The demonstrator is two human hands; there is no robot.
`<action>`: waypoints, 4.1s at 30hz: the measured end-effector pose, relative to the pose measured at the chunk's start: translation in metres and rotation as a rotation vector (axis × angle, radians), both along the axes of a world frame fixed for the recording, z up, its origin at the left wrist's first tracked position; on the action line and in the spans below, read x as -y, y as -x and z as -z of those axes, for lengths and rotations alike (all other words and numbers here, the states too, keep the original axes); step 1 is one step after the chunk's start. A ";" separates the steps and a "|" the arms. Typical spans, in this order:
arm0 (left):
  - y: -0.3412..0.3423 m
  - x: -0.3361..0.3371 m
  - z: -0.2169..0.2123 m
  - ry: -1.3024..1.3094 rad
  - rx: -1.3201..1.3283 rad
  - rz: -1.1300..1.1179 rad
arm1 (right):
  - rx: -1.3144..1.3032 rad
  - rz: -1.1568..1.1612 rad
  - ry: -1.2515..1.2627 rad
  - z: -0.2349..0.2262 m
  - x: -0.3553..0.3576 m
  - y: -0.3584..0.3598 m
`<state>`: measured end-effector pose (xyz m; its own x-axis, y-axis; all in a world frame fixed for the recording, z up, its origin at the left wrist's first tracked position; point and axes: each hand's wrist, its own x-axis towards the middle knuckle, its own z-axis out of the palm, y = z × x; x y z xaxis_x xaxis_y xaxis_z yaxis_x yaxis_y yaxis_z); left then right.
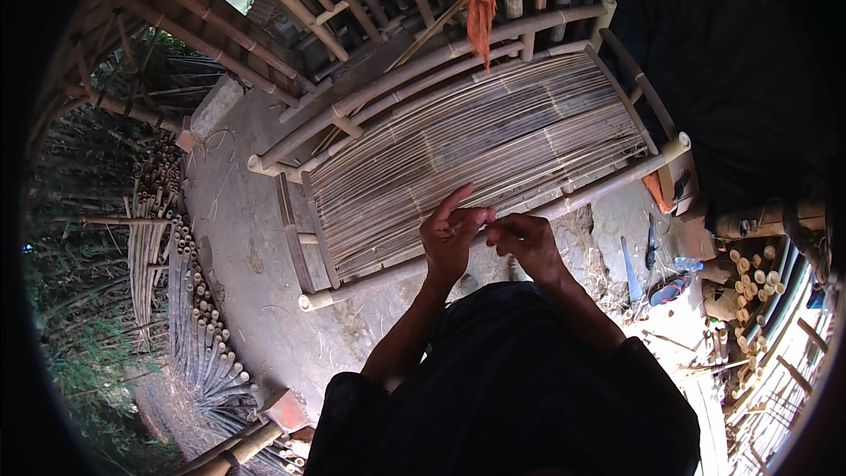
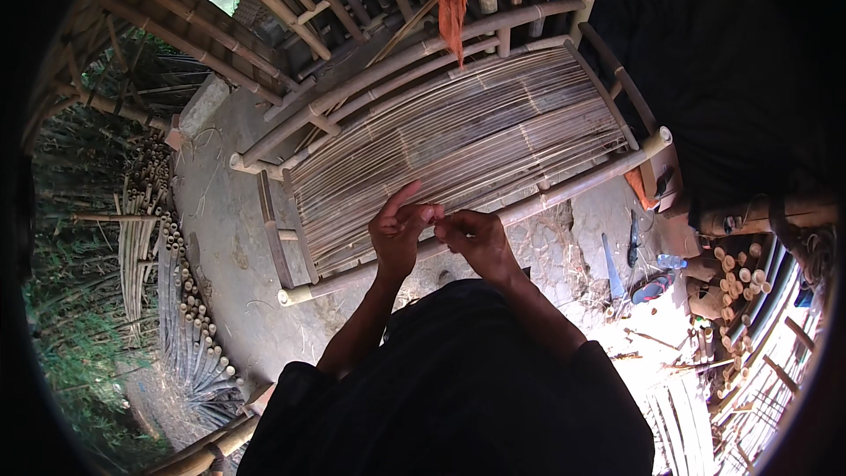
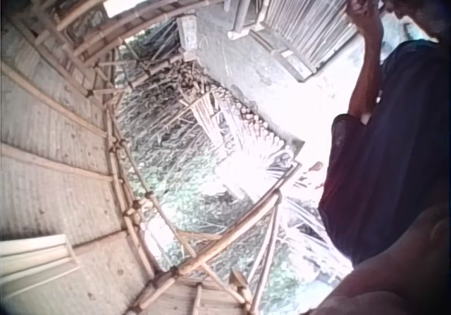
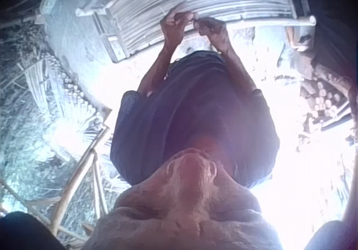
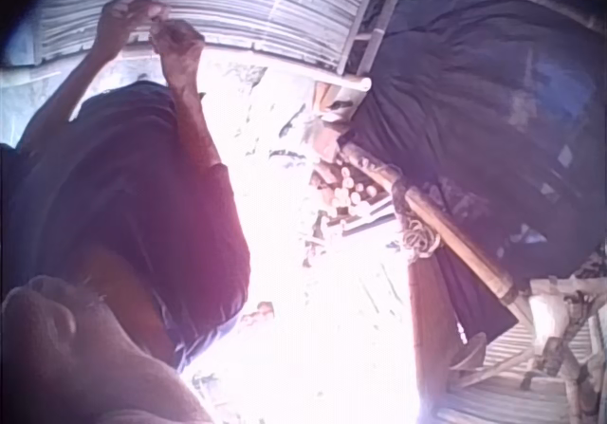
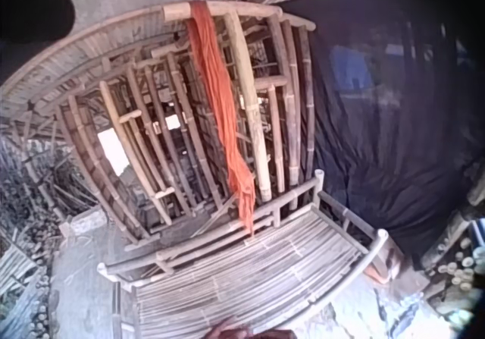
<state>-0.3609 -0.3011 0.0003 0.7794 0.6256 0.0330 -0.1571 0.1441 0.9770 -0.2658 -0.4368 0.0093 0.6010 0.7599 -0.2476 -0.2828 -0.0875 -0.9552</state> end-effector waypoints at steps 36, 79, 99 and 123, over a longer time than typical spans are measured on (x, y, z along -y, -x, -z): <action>0.002 0.010 0.008 0.103 -0.133 0.240 | 0.155 -0.156 -0.083 0.009 0.010 -0.027; 0.042 -0.021 0.526 -0.737 -0.926 -0.053 | 0.663 0.029 0.950 0.498 -0.055 -0.039; 0.026 -0.058 0.616 -0.701 -1.135 0.365 | -0.681 -0.316 0.662 0.549 -0.128 -0.017; 0.031 -0.044 0.536 0.200 -0.430 0.163 | 0.877 -0.450 0.487 0.547 -0.071 -0.008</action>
